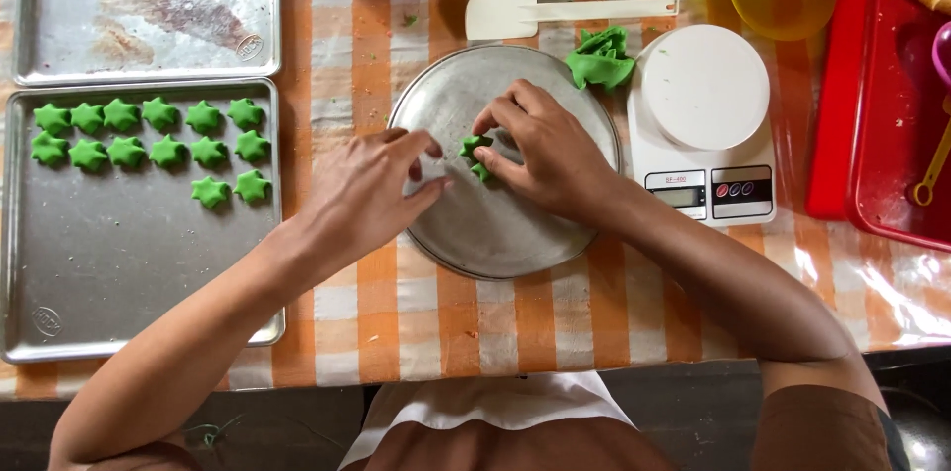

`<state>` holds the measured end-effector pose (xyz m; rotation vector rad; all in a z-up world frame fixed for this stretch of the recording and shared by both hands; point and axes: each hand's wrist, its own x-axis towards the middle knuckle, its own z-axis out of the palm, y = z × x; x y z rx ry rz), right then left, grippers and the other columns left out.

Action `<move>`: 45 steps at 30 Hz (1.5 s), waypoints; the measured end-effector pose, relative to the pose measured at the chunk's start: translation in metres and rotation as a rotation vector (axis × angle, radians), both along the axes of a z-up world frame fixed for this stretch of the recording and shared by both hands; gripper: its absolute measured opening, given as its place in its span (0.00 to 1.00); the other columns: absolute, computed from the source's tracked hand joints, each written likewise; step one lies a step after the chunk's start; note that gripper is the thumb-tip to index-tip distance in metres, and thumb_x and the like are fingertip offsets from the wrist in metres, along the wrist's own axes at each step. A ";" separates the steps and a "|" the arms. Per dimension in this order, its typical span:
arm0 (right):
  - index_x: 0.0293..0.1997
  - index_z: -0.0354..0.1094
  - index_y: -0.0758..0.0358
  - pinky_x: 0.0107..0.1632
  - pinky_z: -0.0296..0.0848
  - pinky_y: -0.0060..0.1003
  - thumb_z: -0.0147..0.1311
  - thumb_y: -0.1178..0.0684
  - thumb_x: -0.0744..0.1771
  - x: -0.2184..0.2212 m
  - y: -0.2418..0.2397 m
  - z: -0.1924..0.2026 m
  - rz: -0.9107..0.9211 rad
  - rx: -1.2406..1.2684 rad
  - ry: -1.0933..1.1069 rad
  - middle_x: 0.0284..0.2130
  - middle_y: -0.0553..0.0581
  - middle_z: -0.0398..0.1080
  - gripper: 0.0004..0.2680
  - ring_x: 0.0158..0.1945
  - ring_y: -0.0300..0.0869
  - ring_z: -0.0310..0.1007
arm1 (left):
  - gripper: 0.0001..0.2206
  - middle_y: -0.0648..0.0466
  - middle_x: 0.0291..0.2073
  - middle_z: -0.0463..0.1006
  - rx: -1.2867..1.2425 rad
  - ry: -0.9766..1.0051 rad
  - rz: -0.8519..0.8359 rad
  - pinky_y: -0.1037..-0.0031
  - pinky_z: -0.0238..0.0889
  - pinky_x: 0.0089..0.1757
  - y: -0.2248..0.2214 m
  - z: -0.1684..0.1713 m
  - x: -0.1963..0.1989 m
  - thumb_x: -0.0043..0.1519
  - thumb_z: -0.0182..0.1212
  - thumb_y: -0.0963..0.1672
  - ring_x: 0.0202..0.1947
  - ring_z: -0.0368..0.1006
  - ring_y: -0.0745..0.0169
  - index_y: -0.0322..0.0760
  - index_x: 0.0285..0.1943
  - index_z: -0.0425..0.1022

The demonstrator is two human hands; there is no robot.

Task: Rolling out green dough with a rolling pin, cutting star shapes with a cookie cutter, and placing them on a baking tray.

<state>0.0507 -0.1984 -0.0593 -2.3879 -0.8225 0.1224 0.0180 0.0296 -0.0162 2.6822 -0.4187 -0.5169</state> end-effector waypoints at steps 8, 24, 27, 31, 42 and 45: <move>0.45 0.74 0.57 0.37 0.75 0.34 0.63 0.54 0.66 0.005 -0.001 0.022 -0.104 0.260 0.211 0.35 0.54 0.78 0.06 0.39 0.42 0.79 | 0.15 0.41 0.41 0.79 -0.369 -0.115 0.010 0.65 0.72 0.31 -0.002 -0.002 0.015 0.63 0.64 0.43 0.34 0.80 0.50 0.30 0.56 0.76; 0.46 0.75 0.62 0.39 0.76 0.35 0.56 0.61 0.68 0.001 0.034 0.038 0.106 0.303 0.141 0.38 0.57 0.76 0.04 0.42 0.44 0.78 | 0.09 0.46 0.41 0.84 -0.431 -0.232 0.351 0.73 0.72 0.33 0.115 0.002 -0.024 0.61 0.69 0.42 0.28 0.79 0.59 0.35 0.49 0.82; 0.45 0.74 0.58 0.39 0.73 0.33 0.57 0.60 0.68 -0.002 0.042 0.038 0.156 0.242 0.106 0.40 0.54 0.74 0.03 0.41 0.40 0.76 | 0.13 0.47 0.45 0.83 -0.145 -0.096 0.551 0.73 0.72 0.31 0.165 -0.001 -0.040 0.65 0.69 0.46 0.31 0.78 0.59 0.37 0.54 0.81; 0.45 0.74 0.57 0.38 0.73 0.32 0.58 0.59 0.69 -0.003 0.046 0.037 0.176 0.220 0.099 0.41 0.54 0.74 0.03 0.42 0.40 0.76 | 0.11 0.48 0.41 0.84 -0.077 -0.132 0.657 0.71 0.73 0.38 0.204 -0.011 -0.060 0.67 0.71 0.45 0.37 0.78 0.60 0.35 0.54 0.84; 0.45 0.76 0.60 0.37 0.74 0.31 0.56 0.59 0.69 -0.007 0.029 0.041 0.101 0.175 0.097 0.40 0.55 0.75 0.04 0.38 0.39 0.74 | 0.07 0.54 0.30 0.83 -0.097 -0.104 0.710 0.77 0.69 0.42 0.221 -0.033 -0.065 0.69 0.70 0.46 0.32 0.78 0.69 0.38 0.46 0.86; 0.45 0.76 0.60 0.38 0.74 0.31 0.56 0.59 0.69 -0.006 0.021 0.041 0.075 0.161 0.095 0.40 0.55 0.75 0.04 0.38 0.39 0.74 | 0.08 0.54 0.28 0.83 -0.055 -0.128 0.698 0.76 0.69 0.43 0.225 -0.037 -0.064 0.69 0.70 0.47 0.32 0.78 0.69 0.39 0.45 0.87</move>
